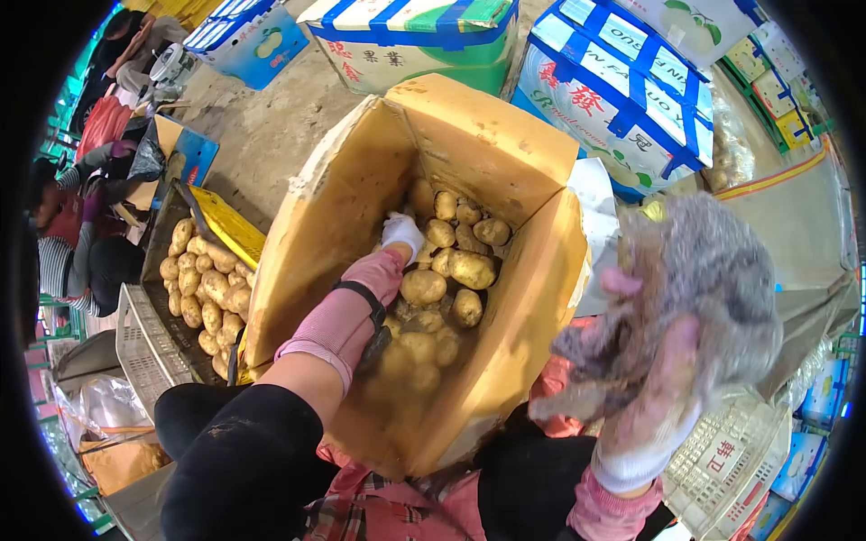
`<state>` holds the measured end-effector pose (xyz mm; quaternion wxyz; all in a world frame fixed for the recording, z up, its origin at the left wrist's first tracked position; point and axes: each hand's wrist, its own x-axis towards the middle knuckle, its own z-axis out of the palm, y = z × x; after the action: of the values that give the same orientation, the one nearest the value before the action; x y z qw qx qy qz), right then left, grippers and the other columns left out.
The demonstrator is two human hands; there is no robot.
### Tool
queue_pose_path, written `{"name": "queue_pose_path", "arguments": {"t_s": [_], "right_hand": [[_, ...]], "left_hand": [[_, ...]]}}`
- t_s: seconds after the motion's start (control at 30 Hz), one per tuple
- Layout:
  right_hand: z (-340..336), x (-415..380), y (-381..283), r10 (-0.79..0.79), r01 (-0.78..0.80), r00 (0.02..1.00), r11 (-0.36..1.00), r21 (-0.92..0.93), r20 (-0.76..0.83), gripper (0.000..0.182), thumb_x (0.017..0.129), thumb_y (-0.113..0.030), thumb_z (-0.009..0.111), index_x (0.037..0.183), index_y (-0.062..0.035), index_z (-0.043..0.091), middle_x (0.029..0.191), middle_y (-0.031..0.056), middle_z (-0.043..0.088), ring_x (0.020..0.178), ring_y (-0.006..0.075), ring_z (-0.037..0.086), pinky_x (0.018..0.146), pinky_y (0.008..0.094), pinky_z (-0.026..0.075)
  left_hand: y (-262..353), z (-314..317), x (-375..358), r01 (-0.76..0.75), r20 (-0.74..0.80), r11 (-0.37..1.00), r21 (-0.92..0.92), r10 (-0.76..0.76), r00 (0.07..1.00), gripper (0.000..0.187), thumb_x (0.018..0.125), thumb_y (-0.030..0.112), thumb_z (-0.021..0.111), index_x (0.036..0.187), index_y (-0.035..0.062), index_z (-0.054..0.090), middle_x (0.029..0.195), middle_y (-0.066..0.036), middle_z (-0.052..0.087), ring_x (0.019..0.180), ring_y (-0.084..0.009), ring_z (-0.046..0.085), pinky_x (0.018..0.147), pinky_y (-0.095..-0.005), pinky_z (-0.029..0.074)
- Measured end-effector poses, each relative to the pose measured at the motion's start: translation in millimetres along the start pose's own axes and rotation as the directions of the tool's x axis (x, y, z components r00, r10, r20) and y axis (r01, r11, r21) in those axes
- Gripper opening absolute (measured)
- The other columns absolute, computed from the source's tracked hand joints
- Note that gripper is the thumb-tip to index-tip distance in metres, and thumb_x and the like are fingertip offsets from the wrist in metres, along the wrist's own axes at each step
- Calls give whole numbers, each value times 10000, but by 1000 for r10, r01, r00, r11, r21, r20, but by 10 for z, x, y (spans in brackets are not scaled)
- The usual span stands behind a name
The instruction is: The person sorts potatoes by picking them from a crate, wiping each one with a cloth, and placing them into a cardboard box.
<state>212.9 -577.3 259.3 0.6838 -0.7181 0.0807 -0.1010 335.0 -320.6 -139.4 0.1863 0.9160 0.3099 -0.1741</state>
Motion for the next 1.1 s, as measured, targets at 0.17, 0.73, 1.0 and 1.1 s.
{"name": "queue_pose_path", "arguments": {"t_s": [0.17, 0.73, 1.0, 1.1], "right_hand": [[-331, 147, 216, -40, 29, 996, 989, -148, -75, 566, 1019, -406, 401, 1328, 62, 477, 1108, 195, 637, 877, 187, 612, 774, 293, 482], [-564, -101, 308, -34, 94, 930, 985, -146, 366, 496, 734, -230, 774, 1163, -53, 599, 969, 132, 647, 841, 359, 654, 752, 404, 528], [-383, -246, 308, -174, 292, 907, 916, -275, 383, 474, 796, -353, 709, 1098, -15, 572, 881, 151, 606, 765, 343, 640, 661, 405, 513], [-354, -188, 233, -191, 194, 942, 981, 19, 277, 405, 825, -256, 710, 1110, 13, 607, 934, 151, 652, 782, 295, 656, 686, 366, 522]], "left_hand": [[-171, 69, 122, -164, 110, 985, 47, 158, 981, 675, 796, 233, 696, 1347, -64, 444, 1284, -309, 540, 1126, -383, 612, 933, -411, 515], [1075, -19, 490, -396, 266, 619, 679, 295, 918, 314, 893, 232, 625, 1183, 139, 702, 1231, -74, 675, 1113, -259, 663, 840, -438, 564], [499, 13, 570, -430, 391, 809, 401, 273, 879, 608, 794, 448, 697, 1255, 58, 619, 1282, -162, 622, 1179, -296, 608, 944, -409, 495], [352, -439, 49, -237, 580, 936, 261, 45, 814, 895, 719, 573, 752, 1345, -27, 527, 1320, -241, 578, 1232, -315, 564, 1027, -388, 443]]}}
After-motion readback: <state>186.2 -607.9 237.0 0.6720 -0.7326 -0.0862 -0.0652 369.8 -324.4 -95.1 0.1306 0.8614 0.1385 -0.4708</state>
